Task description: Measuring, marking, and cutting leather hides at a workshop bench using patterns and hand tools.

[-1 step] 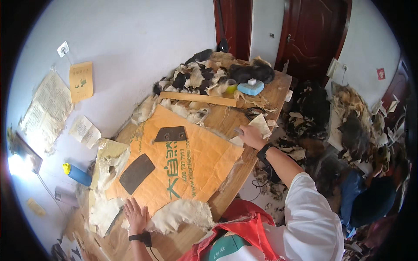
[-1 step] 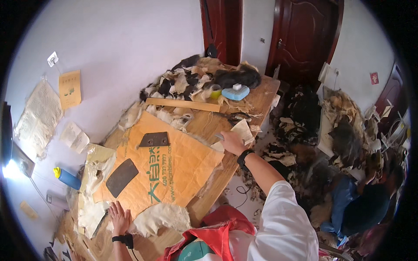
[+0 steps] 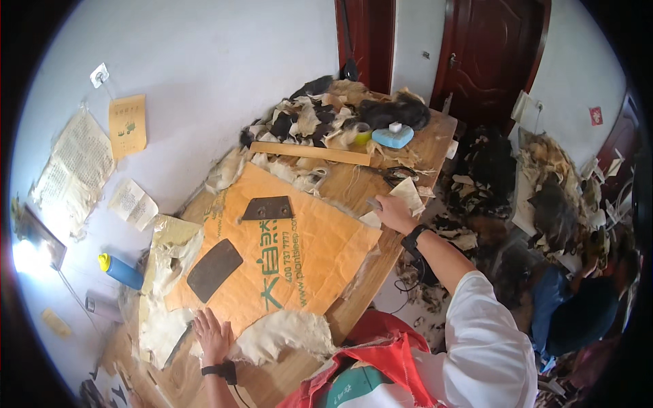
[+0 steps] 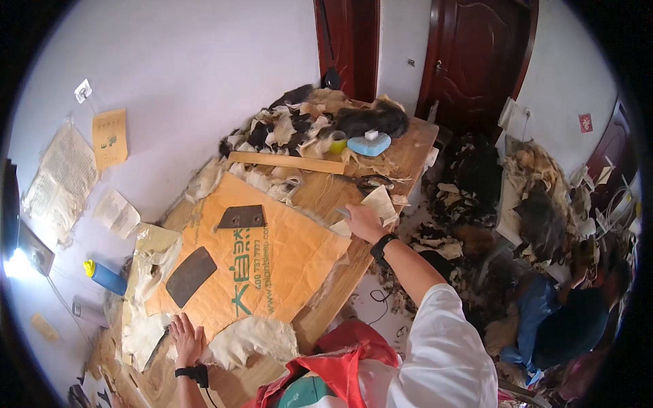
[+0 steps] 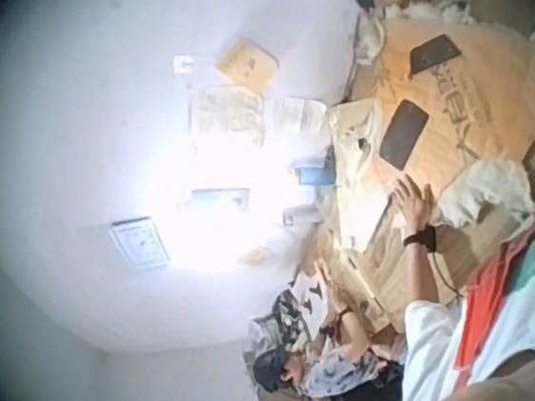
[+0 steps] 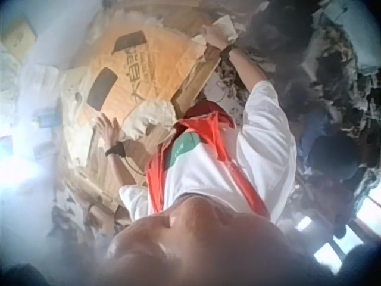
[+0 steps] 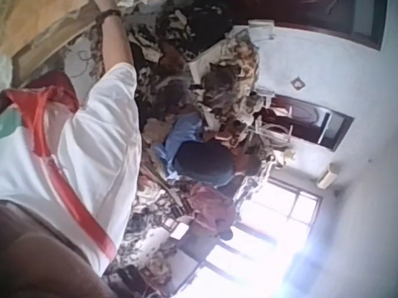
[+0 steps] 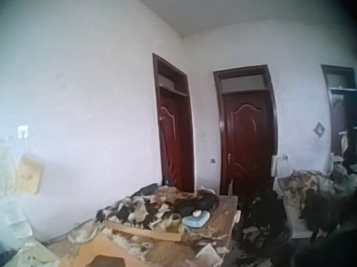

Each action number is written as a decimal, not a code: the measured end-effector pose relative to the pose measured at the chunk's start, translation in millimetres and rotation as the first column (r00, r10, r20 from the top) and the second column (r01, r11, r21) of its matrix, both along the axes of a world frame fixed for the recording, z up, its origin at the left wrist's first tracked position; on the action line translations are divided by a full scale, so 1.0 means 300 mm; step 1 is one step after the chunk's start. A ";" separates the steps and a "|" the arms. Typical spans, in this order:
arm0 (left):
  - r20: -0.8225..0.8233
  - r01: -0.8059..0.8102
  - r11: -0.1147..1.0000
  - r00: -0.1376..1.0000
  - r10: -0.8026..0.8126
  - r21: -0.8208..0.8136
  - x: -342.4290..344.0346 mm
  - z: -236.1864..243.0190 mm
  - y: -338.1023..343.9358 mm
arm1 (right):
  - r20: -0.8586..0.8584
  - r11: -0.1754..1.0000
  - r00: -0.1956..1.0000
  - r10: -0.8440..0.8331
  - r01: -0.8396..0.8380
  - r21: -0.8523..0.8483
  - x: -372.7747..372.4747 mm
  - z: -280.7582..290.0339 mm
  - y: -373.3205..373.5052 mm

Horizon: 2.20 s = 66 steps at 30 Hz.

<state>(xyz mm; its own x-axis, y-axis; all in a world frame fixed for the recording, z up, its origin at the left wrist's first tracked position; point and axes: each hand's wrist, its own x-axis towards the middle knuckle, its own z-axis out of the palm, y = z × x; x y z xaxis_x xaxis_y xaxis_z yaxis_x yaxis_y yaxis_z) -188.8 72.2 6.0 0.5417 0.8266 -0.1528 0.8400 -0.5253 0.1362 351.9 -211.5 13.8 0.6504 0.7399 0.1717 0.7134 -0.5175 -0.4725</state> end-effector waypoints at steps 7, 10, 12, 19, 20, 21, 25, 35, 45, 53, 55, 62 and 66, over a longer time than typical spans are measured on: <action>-0.035 -0.039 0.999 0.999 0.037 -0.036 0.000 0.002 -0.012 | -0.200 0.995 0.979 -0.030 0.048 0.088 -0.153 0.039 -0.073; 0.007 -0.005 1.000 1.000 0.005 -0.021 0.003 0.001 -0.006 | -0.278 0.995 0.960 -0.039 0.063 0.078 -0.169 0.028 -0.094; -0.020 -0.006 1.000 1.000 0.006 -0.009 -0.012 -0.004 0.006 | -0.275 0.997 0.961 -0.021 0.040 0.065 -0.180 0.035 -0.084; -0.038 -0.037 0.999 0.999 0.036 -0.027 0.017 0.019 -0.002 | -0.223 1.000 0.975 0.017 -0.014 0.015 -0.149 -0.021 -0.069; -0.011 -0.038 0.999 0.999 0.038 -0.018 0.006 0.005 0.005 | -0.222 1.000 0.975 0.030 -0.027 0.015 -0.145 -0.029 -0.061; 0.015 -0.039 0.999 0.999 0.039 -0.007 -0.007 -0.002 0.012 | -0.236 0.999 0.971 0.048 -0.045 0.021 -0.141 -0.034 -0.050; 0.018 -0.095 0.995 0.995 0.096 -0.040 0.017 0.029 0.000 | -0.248 0.996 0.965 0.085 -0.085 0.009 -0.121 -0.035 -0.050; -0.001 -0.061 0.997 0.998 0.061 -0.042 -0.005 0.013 -0.033 | -0.240 0.988 0.961 0.135 -0.149 -0.041 -0.120 -0.029 -0.081; 0.028 -0.047 0.999 0.999 0.046 0.018 0.010 0.030 -0.009 | -0.719 0.869 0.583 0.379 -0.492 0.059 -0.032 0.170 0.057; -0.093 -0.198 0.980 0.977 0.194 -0.032 0.034 0.113 -0.043 | -0.494 0.772 0.654 0.573 -0.633 0.058 -0.101 0.411 0.453; -0.016 -0.293 0.956 0.956 0.294 0.029 0.036 0.130 -0.077 | -0.603 0.794 0.576 0.552 -0.584 0.169 -0.108 0.411 0.538; 0.681 -0.425 0.888 0.704 0.201 0.177 0.118 0.276 -0.374 | -0.412 0.534 0.563 0.717 -0.823 -0.194 -0.080 0.398 0.644; 0.692 -0.339 0.919 0.713 0.111 0.203 0.171 0.260 -0.461 | -0.521 0.834 0.695 0.495 -0.548 0.062 0.020 0.309 0.860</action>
<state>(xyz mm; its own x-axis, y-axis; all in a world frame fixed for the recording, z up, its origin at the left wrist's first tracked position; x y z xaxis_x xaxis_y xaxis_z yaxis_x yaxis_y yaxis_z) -137.6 -66.2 83.9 0.1999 0.8772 0.4366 0.6938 -0.4413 0.5691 357.9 46.6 106.7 0.1269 0.9811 -0.1463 0.5596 -0.1925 -0.8061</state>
